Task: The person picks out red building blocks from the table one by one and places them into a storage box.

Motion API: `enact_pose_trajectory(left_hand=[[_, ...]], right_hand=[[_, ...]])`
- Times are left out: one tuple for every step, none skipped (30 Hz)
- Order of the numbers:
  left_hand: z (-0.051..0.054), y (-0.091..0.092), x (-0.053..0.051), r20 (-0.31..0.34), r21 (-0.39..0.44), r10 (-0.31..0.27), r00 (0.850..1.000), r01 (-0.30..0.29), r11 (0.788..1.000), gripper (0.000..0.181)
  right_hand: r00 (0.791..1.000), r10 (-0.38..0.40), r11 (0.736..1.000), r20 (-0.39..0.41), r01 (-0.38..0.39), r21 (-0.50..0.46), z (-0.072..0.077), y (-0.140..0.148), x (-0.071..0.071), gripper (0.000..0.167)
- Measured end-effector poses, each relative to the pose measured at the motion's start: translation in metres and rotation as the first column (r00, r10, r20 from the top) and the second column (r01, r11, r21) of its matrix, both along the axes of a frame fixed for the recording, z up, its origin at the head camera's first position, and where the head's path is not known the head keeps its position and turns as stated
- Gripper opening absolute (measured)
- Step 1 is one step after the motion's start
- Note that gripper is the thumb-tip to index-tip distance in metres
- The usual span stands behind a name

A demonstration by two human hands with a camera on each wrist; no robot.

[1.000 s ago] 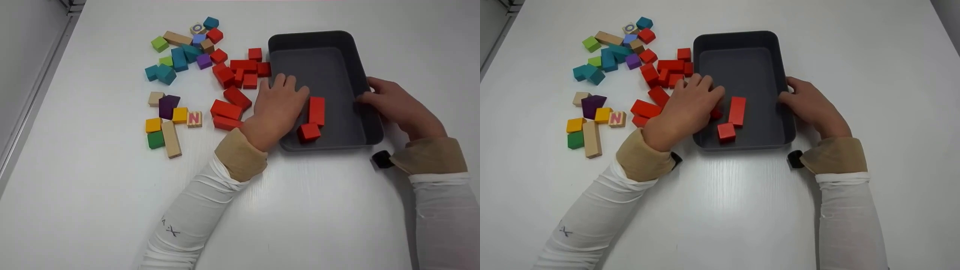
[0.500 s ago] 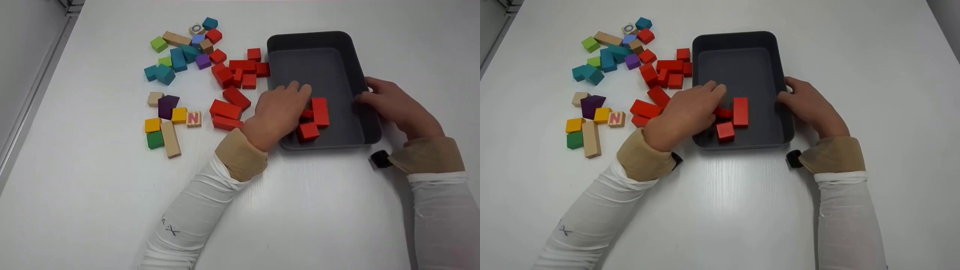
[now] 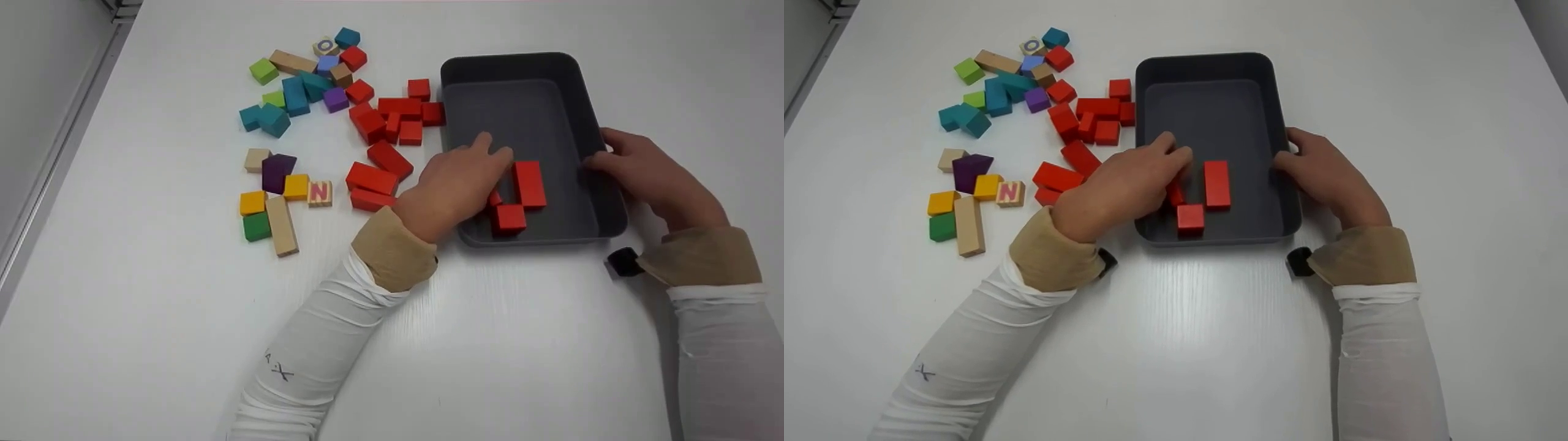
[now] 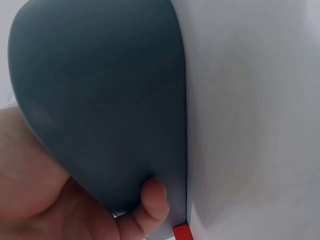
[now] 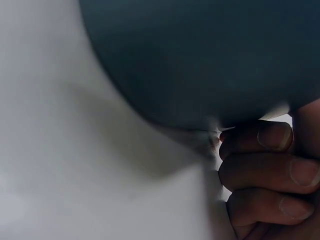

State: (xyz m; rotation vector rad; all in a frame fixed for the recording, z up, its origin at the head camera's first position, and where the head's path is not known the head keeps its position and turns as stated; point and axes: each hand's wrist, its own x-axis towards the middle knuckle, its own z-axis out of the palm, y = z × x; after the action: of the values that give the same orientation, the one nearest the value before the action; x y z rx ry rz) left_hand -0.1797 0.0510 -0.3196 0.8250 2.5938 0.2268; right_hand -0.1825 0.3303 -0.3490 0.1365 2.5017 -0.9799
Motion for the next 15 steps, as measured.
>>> enact_pose_trajectory(left_hand=[[0.0, 0.0, 0.0, 0.006, 0.0, 0.005, 1.0, -0.005, 1.0, 0.051], [0.001, 0.0, 0.001, 0.012, -0.002, 0.009, 1.0, -0.009, 1.0, 0.052], [0.001, 0.0, 0.001, 0.021, -0.003, 0.011, 1.0, -0.011, 1.0, 0.053], [0.002, -0.001, 0.002, 0.029, -0.008, 0.009, 1.0, -0.009, 1.0, 0.055], [0.004, -0.002, 0.002, 0.04, -0.013, 0.004, 0.999, -0.004, 1.0, 0.057], [0.006, -0.003, 0.002, 0.053, -0.019, -0.001, 0.999, 0.002, 1.0, 0.059], [0.008, -0.005, 0.003, 0.068, -0.024, -0.005, 0.998, 0.007, 1.0, 0.061], [0.01, -0.007, 0.003, 0.082, -0.026, -0.01, 0.997, 0.012, 1.0, 0.063], [0.013, -0.009, 0.003, 0.097, -0.027, -0.015, 0.995, 0.018, 0.999, 0.065], [0.015, -0.01, 0.004, 0.109, -0.03, -0.019, 0.994, 0.022, 0.999, 0.068], [0.017, -0.012, 0.004, 0.12, -0.03, -0.023, 0.993, 0.027, 0.999, 0.07], [0.019, -0.012, 0.005, 0.128, -0.03, -0.027, 0.991, 0.031, 0.999, 0.072], [0.02, -0.013, 0.005, 0.131, -0.032, -0.032, 0.991, 0.036, 0.999, 0.073], [0.021, -0.013, 0.006, 0.13, -0.036, -0.036, 0.991, 0.041, 0.999, 0.075], [0.021, -0.012, 0.007, 0.124, -0.045, -0.04, 0.991, 0.046, 0.998, 0.076]], right_hand=[[1.0, -0.001, 1.0, 0.006, 0.001, 0.0, 0.0, 0.0, 0.0, 0.058], [1.0, -0.001, 1.0, 0.012, 0.001, 0.001, 0.0, 0.0, 0.0, 0.059], [1.0, -0.001, 1.0, 0.018, 0.001, 0.001, 0.0, 0.0, 0.0, 0.06], [1.0, -0.002, 1.0, 0.026, 0.002, 0.0, 0.0, 0.0, 0.0, 0.061], [1.0, -0.001, 1.0, 0.031, 0.001, -0.001, 0.0, 0.0, 0.0, 0.062], [0.999, -0.001, 1.0, 0.034, 0.001, 0.0, 0.0, 0.0, 0.0, 0.063], [0.999, 0.0, 1.0, 0.033, 0.0, 0.0, 0.0, 0.0, 0.0, 0.063], [1.0, 0.0, 1.0, 0.03, 0.0, 0.002, 0.0, -0.001, 0.0, 0.062], [1.0, -0.001, 1.0, 0.026, 0.001, 0.002, 0.0, -0.001, 0.0, 0.061], [1.0, -0.001, 1.0, 0.022, 0.001, 0.001, 0.0, -0.001, 0.0, 0.06], [1.0, -0.001, 1.0, 0.016, 0.001, 0.001, 0.0, -0.001, 0.0, 0.059], [1.0, -0.001, 1.0, 0.011, 0.001, 0.002, 0.0, -0.001, 0.0, 0.058], [1.0, -0.002, 1.0, 0.008, 0.002, 0.002, 0.0, -0.001, 0.0, 0.058], [1.0, -0.002, 1.0, 0.006, 0.002, 0.003, 0.0, -0.001, 0.0, 0.057], [1.0, -0.003, 1.0, 0.006, 0.003, 0.002, 0.0, 0.0, 0.0, 0.057]])
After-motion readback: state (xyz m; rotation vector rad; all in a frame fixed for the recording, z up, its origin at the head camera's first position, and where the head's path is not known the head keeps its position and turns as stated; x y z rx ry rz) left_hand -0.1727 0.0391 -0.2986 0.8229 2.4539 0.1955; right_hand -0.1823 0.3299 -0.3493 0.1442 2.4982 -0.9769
